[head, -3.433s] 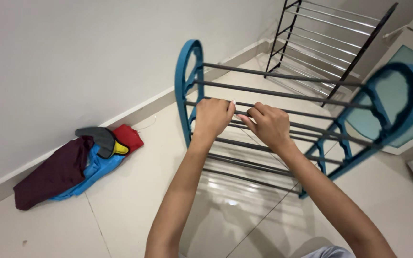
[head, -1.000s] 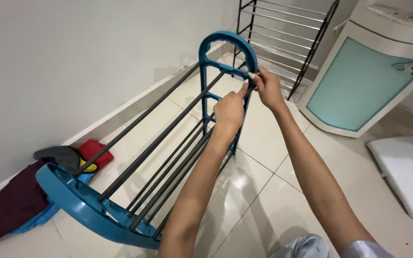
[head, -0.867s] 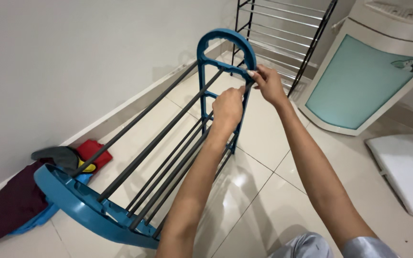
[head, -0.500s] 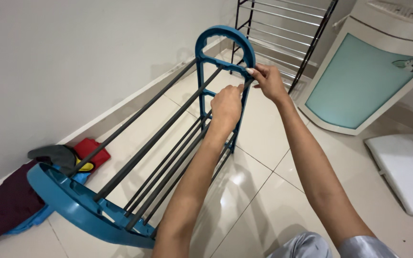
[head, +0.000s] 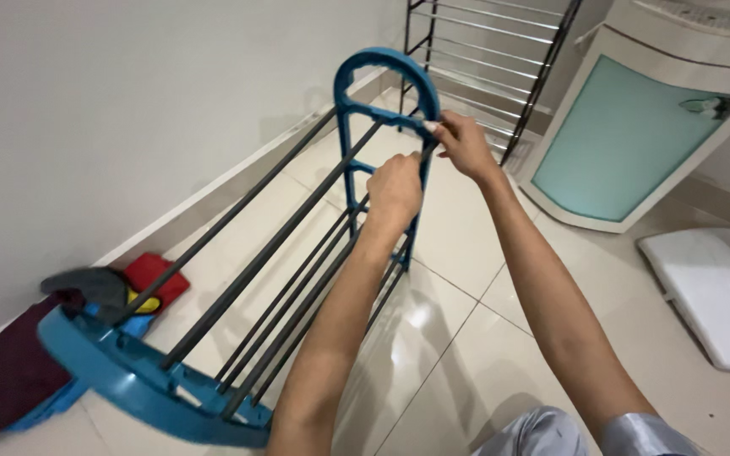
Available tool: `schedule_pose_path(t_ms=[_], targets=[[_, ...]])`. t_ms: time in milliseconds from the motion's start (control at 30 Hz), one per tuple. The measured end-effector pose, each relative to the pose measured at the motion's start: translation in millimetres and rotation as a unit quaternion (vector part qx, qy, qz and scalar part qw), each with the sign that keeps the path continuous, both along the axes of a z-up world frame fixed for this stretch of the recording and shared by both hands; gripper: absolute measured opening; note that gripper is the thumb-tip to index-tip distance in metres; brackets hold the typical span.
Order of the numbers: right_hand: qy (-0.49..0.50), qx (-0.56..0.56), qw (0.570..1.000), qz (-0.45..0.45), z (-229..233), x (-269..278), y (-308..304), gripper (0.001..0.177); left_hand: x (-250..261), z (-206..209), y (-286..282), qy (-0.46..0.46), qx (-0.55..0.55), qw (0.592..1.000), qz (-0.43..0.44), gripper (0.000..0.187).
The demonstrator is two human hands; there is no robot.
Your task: The person assembles a blue metal rack by inserting horizontal bars into side frames and securing them. They repeatedly adjust and align the bars to ensure stability, working on the floor in a tiled room.
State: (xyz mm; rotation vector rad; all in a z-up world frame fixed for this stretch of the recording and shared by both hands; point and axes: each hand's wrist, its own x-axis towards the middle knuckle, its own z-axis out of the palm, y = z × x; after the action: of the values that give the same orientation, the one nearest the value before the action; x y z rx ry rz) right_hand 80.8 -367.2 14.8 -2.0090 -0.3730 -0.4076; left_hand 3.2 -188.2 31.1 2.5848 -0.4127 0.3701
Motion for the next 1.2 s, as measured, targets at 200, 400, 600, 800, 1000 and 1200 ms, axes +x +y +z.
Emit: schedule_pose_path(t_ms=[200,400,600,800,1000,1200], targets=[[0.073,-0.005,0.997,0.03,10.4,3.7,-11.6,0.04,19.8,-3.7,-11.2,0.007,-0.094,0.995,-0.023,0.023],[-0.084,-0.132,0.988,0.021,19.6,10.5,-9.7,0.034,21.1,2.7,-9.3,-0.009,-0.105,0.994,-0.011,0.018],[-0.058,-0.132,0.989,-0.018,24.0,1.5,-2.2,0.037,24.0,2.8,-12.0,-0.082,-0.07,0.994,-0.006,0.014],[-0.031,-0.11,0.993,0.003,29.2,-2.8,-2.0,0.037,27.5,-3.1,-15.2,-0.093,-0.051,0.994,0.0,0.013],[-0.036,-0.101,0.994,-0.01,29.2,-7.8,3.7,0.03,30.7,-3.6,-15.3,-0.118,-0.025,0.993,0.014,0.015],[-0.033,-0.091,0.995,-0.006,31.9,-12.0,8.1,0.026,31.6,-0.6,-14.5,-0.118,-0.011,0.993,0.011,0.015]])
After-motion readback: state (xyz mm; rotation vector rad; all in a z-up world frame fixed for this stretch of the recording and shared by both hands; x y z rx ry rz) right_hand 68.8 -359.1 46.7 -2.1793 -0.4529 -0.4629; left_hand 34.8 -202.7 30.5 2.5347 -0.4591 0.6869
